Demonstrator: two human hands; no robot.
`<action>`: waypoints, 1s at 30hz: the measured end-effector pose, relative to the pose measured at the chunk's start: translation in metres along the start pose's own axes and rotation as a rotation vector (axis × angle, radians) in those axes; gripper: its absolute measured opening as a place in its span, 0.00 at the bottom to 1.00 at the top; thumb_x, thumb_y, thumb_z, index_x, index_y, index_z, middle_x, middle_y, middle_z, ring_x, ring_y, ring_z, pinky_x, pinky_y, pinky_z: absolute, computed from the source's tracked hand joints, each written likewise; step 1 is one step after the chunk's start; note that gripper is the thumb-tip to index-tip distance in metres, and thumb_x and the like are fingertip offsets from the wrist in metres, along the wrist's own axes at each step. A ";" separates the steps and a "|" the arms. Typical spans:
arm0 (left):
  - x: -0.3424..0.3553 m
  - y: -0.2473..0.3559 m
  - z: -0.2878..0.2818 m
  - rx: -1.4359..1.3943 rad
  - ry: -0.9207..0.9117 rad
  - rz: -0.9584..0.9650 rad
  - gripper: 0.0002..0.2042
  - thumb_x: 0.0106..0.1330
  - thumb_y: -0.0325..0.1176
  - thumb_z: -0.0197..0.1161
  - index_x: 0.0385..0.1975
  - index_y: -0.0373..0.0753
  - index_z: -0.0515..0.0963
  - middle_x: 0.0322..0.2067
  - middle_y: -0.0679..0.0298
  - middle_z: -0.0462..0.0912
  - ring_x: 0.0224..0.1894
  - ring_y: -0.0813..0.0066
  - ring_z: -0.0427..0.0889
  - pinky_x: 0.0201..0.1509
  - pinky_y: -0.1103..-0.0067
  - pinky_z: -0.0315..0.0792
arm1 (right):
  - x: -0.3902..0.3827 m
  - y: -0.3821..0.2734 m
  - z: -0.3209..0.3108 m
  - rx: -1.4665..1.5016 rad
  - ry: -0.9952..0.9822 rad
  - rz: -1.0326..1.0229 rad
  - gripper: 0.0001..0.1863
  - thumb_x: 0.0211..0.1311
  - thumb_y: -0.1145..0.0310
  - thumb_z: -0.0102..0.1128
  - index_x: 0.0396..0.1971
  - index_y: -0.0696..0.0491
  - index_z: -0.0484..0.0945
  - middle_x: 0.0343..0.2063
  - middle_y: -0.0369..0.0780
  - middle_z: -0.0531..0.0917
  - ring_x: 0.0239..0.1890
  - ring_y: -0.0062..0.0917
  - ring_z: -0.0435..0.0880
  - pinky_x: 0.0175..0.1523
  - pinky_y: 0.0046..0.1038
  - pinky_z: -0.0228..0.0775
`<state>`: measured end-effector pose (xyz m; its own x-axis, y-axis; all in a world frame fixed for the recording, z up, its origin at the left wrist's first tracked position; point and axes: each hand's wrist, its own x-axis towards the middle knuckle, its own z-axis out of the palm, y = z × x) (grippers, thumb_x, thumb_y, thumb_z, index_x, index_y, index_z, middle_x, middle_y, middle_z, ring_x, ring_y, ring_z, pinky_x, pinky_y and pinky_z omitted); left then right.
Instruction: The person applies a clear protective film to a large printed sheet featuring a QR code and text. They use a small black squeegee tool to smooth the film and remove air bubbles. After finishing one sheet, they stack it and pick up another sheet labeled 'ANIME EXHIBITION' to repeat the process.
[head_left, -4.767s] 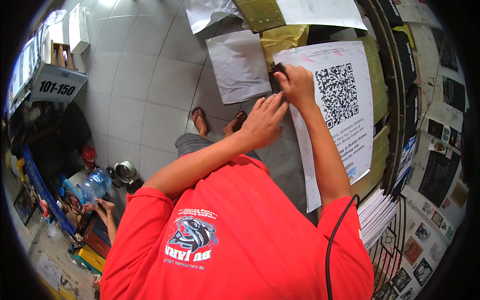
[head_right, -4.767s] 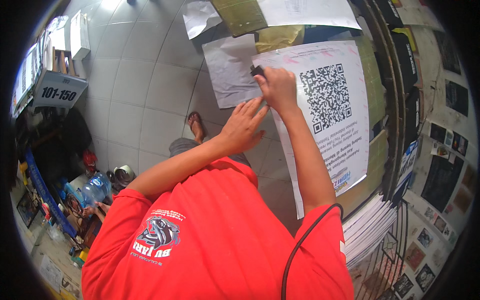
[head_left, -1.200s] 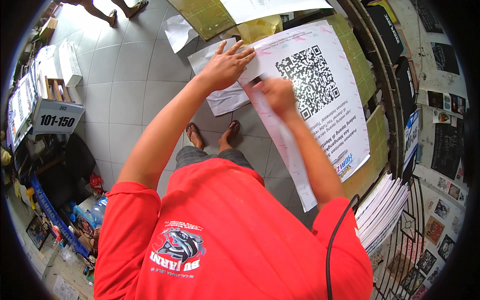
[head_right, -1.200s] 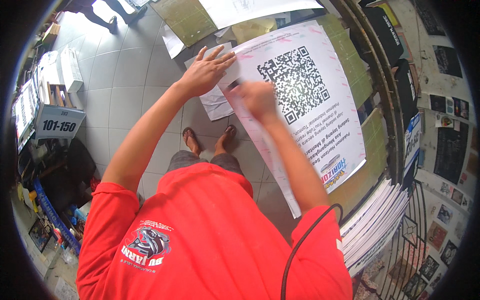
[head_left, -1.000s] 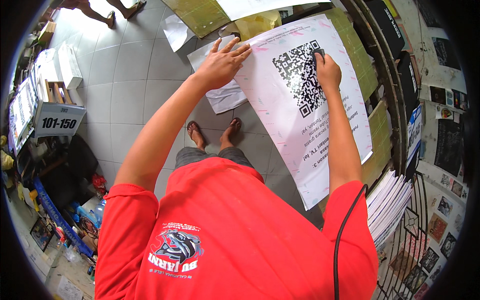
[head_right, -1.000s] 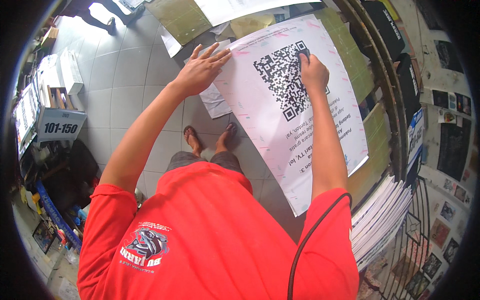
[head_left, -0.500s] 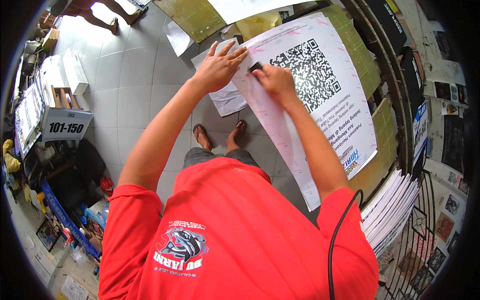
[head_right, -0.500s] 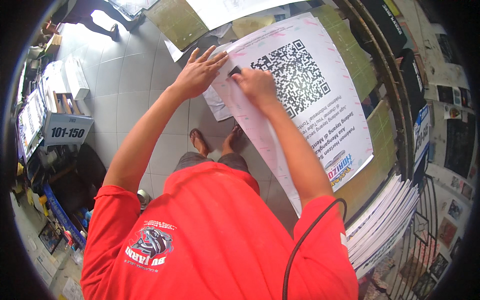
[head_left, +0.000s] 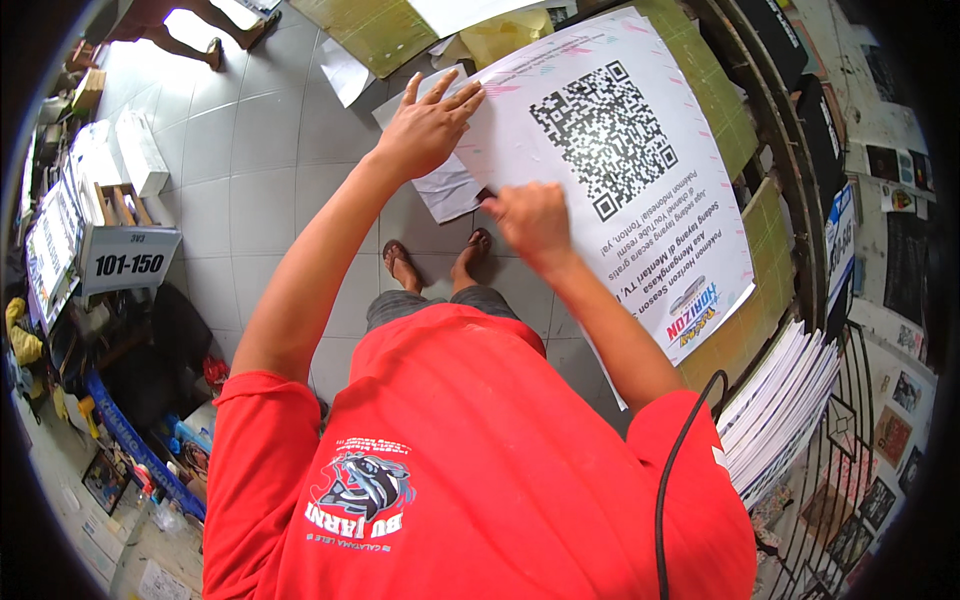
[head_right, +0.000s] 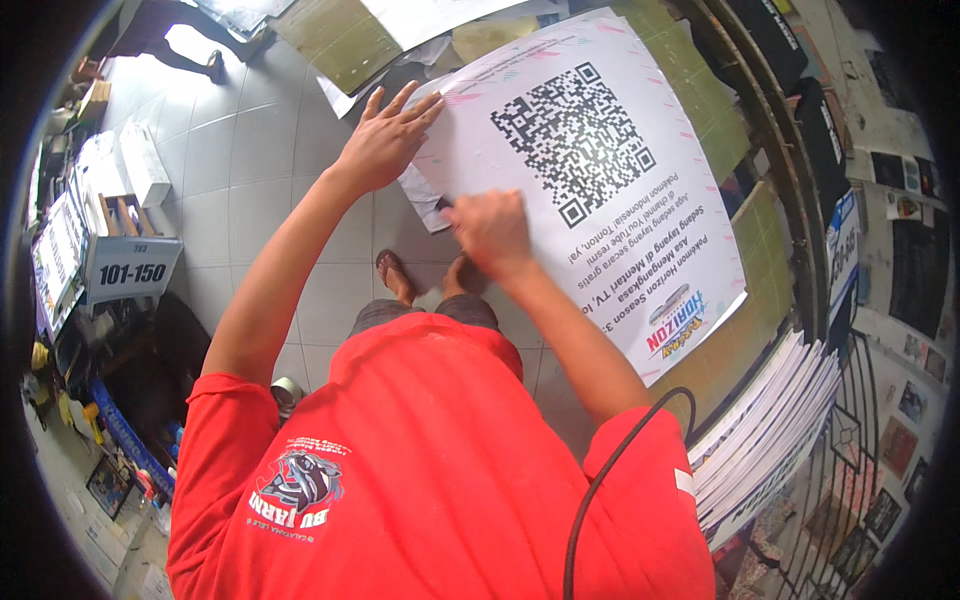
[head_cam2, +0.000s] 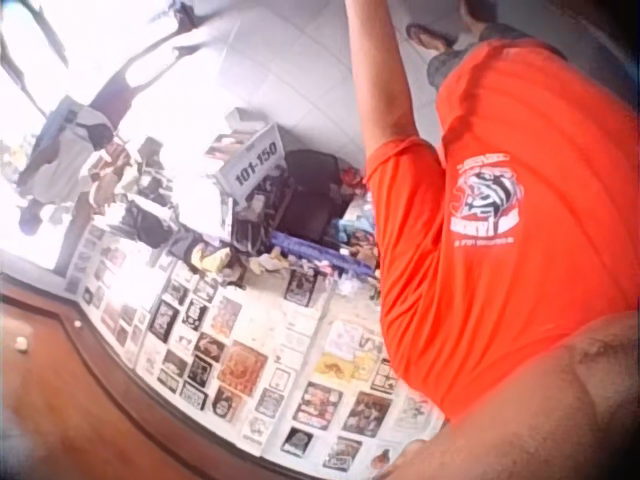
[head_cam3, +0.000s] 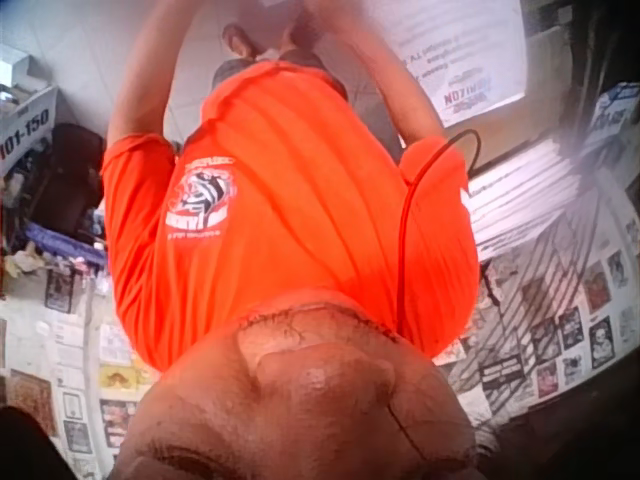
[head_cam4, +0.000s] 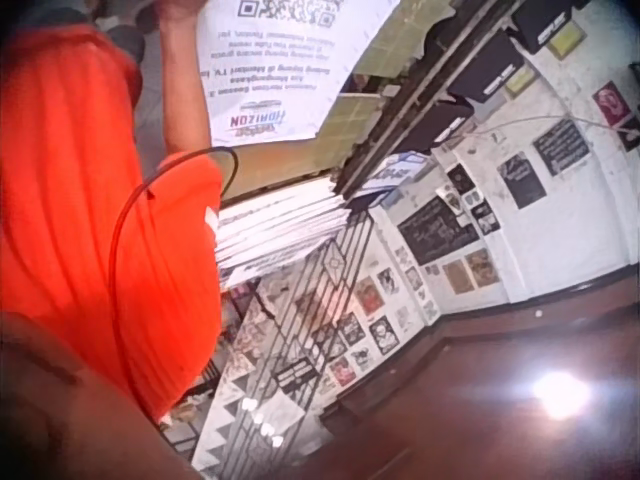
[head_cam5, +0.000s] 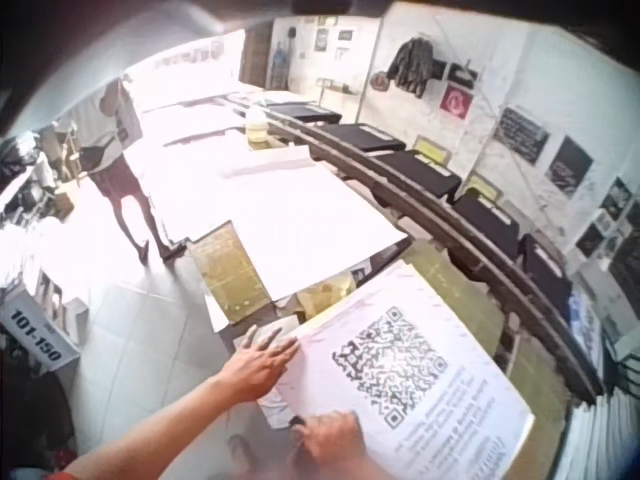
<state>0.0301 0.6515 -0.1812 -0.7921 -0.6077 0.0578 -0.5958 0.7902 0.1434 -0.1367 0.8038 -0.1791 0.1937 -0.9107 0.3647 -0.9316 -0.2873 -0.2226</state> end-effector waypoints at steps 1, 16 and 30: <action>0.002 0.000 0.000 -0.002 0.002 0.007 0.25 0.69 0.33 0.46 0.67 0.45 0.58 0.68 0.70 0.57 0.72 0.65 0.46 0.73 0.56 0.37 | -0.005 -0.005 -0.001 0.089 -0.034 -0.048 0.19 0.61 0.52 0.55 0.16 0.48 0.72 0.10 0.40 0.74 0.16 0.35 0.75 0.25 0.39 0.61; 0.001 0.022 -0.009 0.017 -0.011 -0.058 0.27 0.68 0.41 0.52 0.66 0.48 0.59 0.68 0.64 0.56 0.72 0.61 0.45 0.72 0.55 0.37 | -0.041 0.104 -0.053 -0.167 -0.071 0.786 0.19 0.66 0.56 0.48 0.23 0.56 0.73 0.20 0.47 0.80 0.26 0.44 0.79 0.39 0.42 0.65; 0.006 0.010 -0.029 -0.109 -0.226 0.188 0.25 0.60 0.34 0.60 0.60 0.55 0.70 0.67 0.58 0.59 0.71 0.49 0.49 0.71 0.53 0.39 | -0.103 0.037 -0.055 -0.298 0.079 1.172 0.16 0.64 0.58 0.53 0.22 0.53 0.70 0.16 0.41 0.76 0.22 0.38 0.76 0.35 0.40 0.63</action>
<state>0.0235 0.6539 -0.1508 -0.9038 -0.4088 -0.1265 -0.4279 0.8666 0.2566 -0.2076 0.9035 -0.1754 -0.8243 -0.5491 0.1378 -0.5656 0.7884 -0.2420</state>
